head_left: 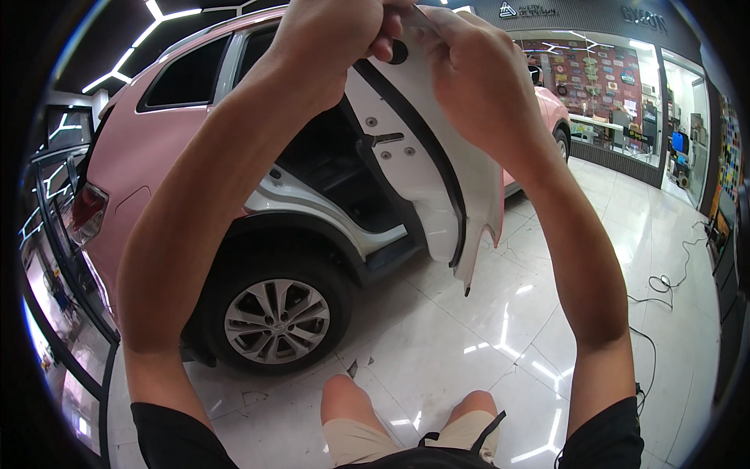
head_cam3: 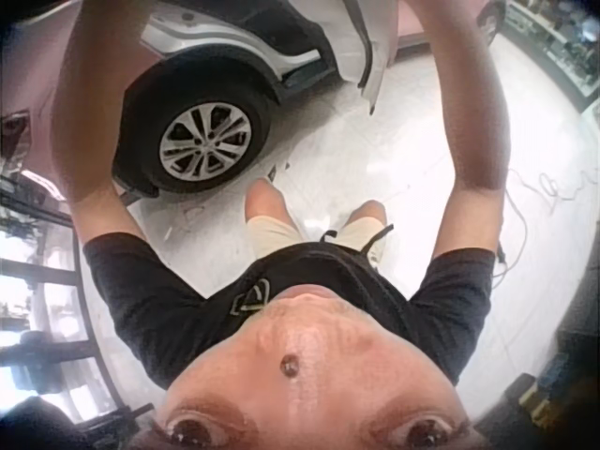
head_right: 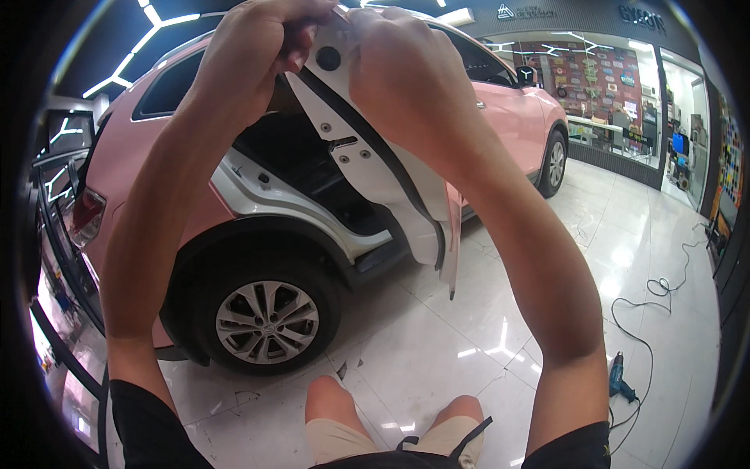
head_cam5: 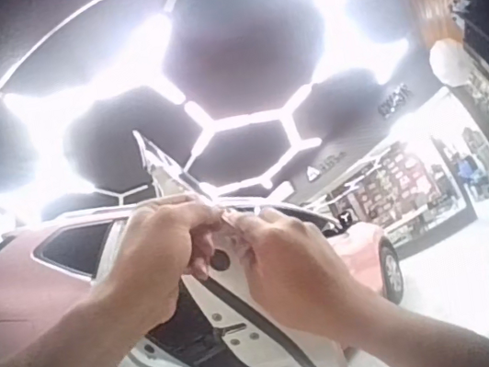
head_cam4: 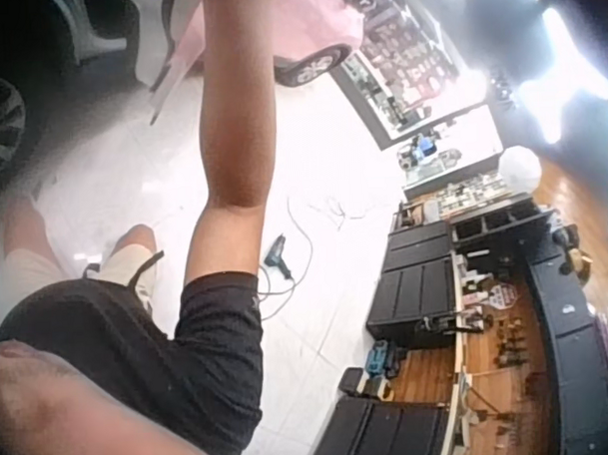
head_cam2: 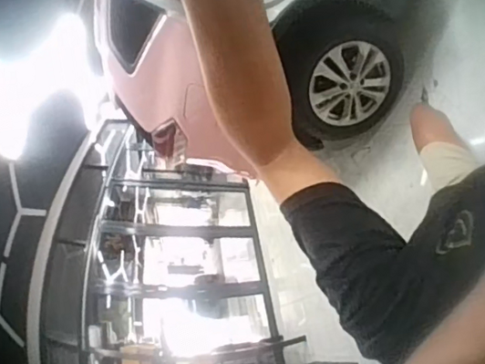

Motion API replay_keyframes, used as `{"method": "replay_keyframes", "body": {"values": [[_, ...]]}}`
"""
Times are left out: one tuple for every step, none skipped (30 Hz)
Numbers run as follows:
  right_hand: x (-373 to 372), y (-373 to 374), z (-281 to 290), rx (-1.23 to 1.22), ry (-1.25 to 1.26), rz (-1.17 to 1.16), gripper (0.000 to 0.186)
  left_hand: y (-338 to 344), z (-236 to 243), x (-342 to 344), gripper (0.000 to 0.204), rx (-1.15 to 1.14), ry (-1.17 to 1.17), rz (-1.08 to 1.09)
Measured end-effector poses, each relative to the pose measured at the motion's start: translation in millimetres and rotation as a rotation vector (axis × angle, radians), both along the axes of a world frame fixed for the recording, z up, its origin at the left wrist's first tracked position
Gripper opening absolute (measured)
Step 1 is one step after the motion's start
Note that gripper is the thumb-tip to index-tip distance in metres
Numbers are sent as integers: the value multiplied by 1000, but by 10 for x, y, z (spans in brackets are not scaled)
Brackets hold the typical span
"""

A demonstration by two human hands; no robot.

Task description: The person applies a pink vinyl wrap to the exterior and interior edges of a car door. They smooth the material by hand, use a heat gun to warm the edges for better adhesion, and tuck the wrap into the door's crevices.

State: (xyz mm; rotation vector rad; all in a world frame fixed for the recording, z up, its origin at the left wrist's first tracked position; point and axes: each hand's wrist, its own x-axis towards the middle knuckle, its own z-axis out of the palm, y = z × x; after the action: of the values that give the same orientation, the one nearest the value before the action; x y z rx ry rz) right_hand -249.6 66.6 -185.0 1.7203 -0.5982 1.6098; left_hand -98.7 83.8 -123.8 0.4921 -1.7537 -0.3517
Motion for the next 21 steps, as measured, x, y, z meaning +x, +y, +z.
{"method": "replay_keyframes", "body": {"values": [[8,-11,8,6,-9,5,27,-6,7,-24,13,60,72,-14],[15,-16,11,12,-18,11,27,-20,24,-48,12,121,143,-28],[12,-15,10,21,-20,4,27,-23,30,-71,11,182,215,-39],[7,-10,10,31,-22,-2,27,-7,19,-75,11,205,223,-103],[1,-9,8,41,-24,-8,27,31,1,-70,12,228,231,-167],[-1,-7,10,37,-22,-3,27,44,-8,-63,12,250,242,-237],[-4,-10,9,34,-21,1,27,16,5,-68,13,253,249,-251],[-10,-21,7,32,-19,6,27,-26,28,-79,14,256,255,-265],[-34,-63,16,-33,5,24,27,-63,39,-96,15,259,261,-286],[-66,-133,33,-96,30,42,27,-80,22,-98,15,268,262,-327],[-97,-180,38,-159,56,58,27,-85,-7,-89,16,278,263,-369],[-87,-147,17,-109,30,40,27,-83,5,-61,16,282,254,-396],[-46,-50,0,-67,6,30,28,-152,49,60,13,247,135,-466],[-13,5,8,-26,-17,21,28,-310,81,239,11,213,15,-534],[0,-77,-2,-67,-13,2,24,-440,74,327,10,183,-103,-598],[-45,-204,-28,-108,-3,-45,21,-444,-90,98,21,36,93,-361],[-93,-283,-31,-148,8,-91,19,-446,-145,85,24,28,73,-373],[-47,-218,-55,-12,-23,-95,25,-421,-168,168,26,24,43,-356],[-47,-220,-65,-21,-30,-103,24,-408,-191,233,29,15,18,-348],[-46,-234,-69,-30,-37,-111,23,-402,-223,269,38,-33,-9,-204],[-24,-250,-51,-42,-47,-111,21,-362,-229,250,40,-112,-45,-92]]}}
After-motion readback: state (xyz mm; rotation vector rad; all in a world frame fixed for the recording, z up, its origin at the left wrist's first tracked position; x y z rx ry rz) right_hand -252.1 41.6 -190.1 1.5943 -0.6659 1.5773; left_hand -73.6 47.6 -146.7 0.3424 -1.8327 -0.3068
